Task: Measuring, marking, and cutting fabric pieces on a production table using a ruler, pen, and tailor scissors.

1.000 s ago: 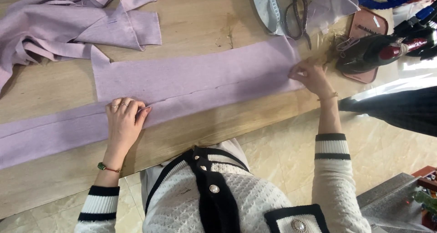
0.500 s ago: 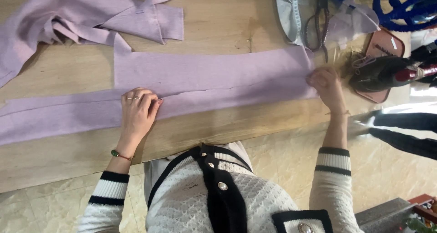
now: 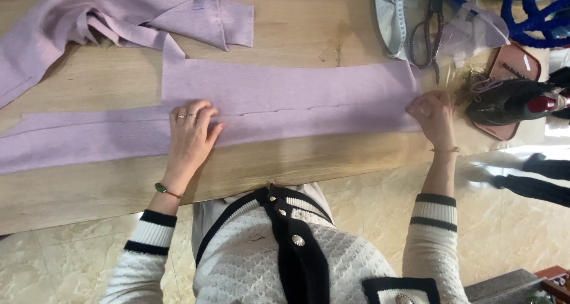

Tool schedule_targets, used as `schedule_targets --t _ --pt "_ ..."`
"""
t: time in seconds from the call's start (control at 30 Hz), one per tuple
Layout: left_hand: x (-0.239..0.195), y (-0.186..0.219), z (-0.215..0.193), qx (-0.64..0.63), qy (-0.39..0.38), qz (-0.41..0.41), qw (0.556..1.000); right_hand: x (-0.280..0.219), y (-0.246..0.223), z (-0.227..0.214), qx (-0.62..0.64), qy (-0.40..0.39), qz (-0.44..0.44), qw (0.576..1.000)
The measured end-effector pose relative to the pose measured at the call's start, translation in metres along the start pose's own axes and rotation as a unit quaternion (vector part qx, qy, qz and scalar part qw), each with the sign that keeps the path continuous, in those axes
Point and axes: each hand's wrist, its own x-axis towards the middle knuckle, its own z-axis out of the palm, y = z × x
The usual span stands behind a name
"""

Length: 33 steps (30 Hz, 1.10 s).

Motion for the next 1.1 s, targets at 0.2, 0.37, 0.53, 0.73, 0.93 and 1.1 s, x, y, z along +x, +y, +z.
schedule_targets --t 0.2,0.37,0.53,0.73,0.93,1.1 --pt "-0.015 0.026 -0.061 -0.038 0.053 -0.065 0.996 -0.015 -0.078 0.044 -0.047 0.141 -0.14 0.979" --pt "-0.083 -0.002 -0.058 0.014 -0.023 -0.021 0.999 -0.055 -0.224 0.123 -0.077 0.042 -0.263 0.961" --pt "-0.098 -0.001 -0.037 -0.006 -0.126 0.029 0.992 -0.1 -0.319 0.169 -0.126 -0.074 -0.387 0.91" --pt "-0.084 -0.004 -0.044 -0.022 -0.134 0.01 0.991 -0.102 -0.328 0.177 -0.1 -0.069 -0.386 0.914" --pt "-0.093 -0.044 -0.076 -0.006 -0.126 -0.085 0.988 -0.109 -0.282 0.157 -0.116 -0.05 -0.276 0.953" --pt "-0.126 -0.114 -0.112 0.058 -0.028 -0.11 0.992 -0.104 -0.213 0.12 -0.111 0.027 -0.173 0.978"
